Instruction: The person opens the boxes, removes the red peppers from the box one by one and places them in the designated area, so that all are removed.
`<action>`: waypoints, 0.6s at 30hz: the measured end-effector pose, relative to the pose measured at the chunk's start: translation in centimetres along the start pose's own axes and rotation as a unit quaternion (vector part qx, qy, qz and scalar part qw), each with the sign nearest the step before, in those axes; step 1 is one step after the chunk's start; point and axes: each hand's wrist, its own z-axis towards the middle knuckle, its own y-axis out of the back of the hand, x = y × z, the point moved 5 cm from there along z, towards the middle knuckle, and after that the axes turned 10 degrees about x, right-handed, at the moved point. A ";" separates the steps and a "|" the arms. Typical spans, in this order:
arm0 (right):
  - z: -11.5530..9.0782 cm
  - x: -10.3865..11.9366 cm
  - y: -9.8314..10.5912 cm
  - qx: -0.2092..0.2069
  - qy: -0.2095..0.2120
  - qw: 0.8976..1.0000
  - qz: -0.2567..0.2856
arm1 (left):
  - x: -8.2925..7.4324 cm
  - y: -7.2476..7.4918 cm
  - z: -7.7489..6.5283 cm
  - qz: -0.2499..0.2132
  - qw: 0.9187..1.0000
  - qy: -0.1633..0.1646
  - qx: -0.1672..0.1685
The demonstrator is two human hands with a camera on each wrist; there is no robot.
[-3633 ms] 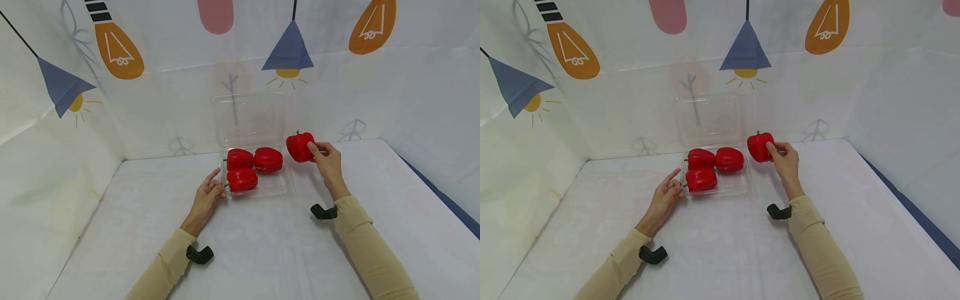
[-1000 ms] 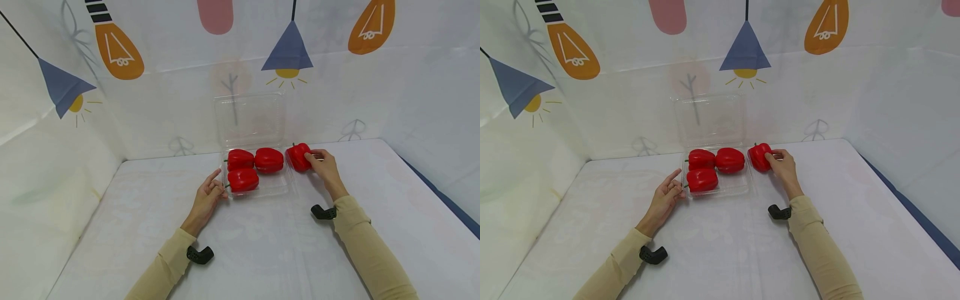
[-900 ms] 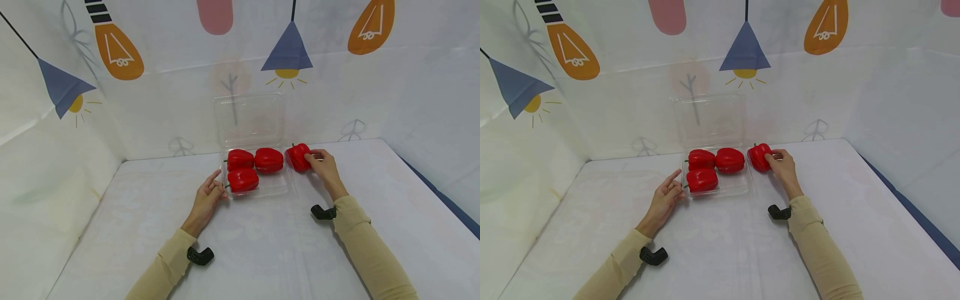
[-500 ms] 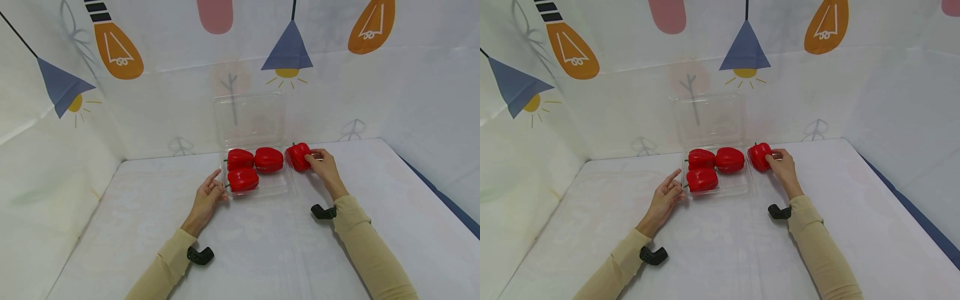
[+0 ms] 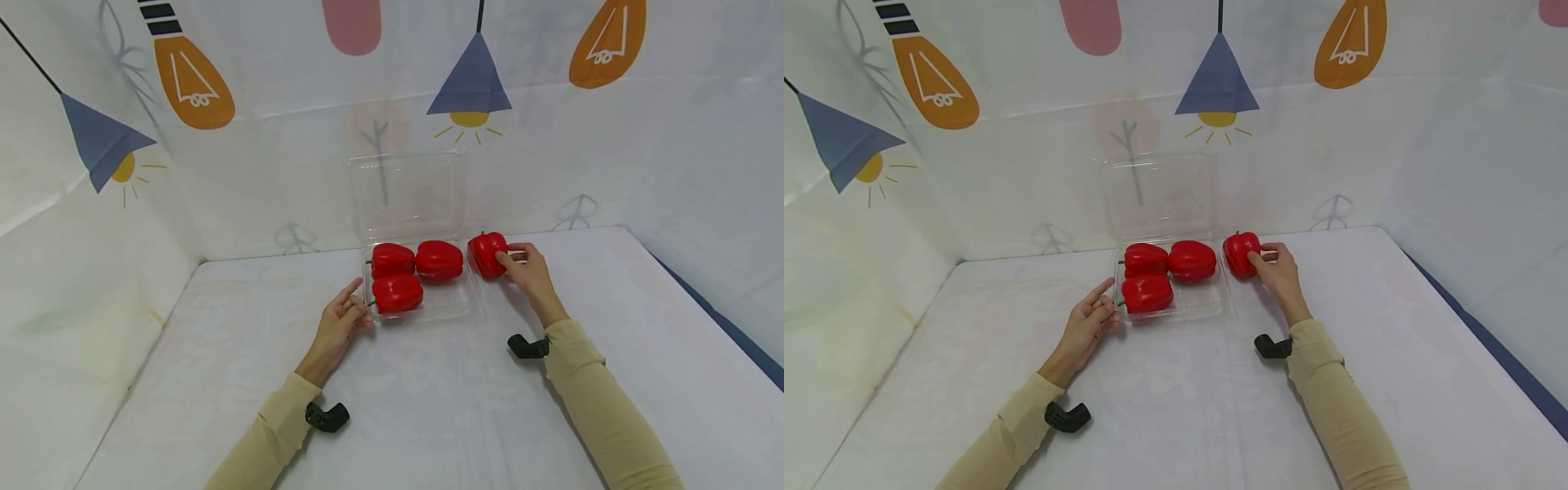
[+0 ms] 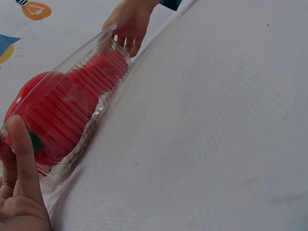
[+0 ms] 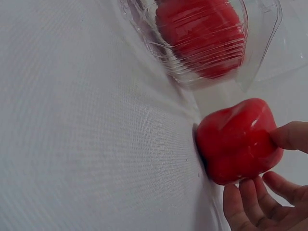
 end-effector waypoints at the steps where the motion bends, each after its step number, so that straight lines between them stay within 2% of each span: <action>1: 0.0 0.0 0.0 0.001 -0.002 1.000 0.000 | 0.0 0.0 0.0 -0.001 1.000 -0.001 0.002; 8: -0.1 0.2 -0.1 0.006 -0.004 1.000 -0.001 | 0.2 0.2 0.0 0.004 0.999 -0.025 0.023; 18: -0.1 0.0 -0.1 0.005 -0.005 1.000 0.003 | 0.1 0.1 -0.1 0.005 1.000 0.013 -0.001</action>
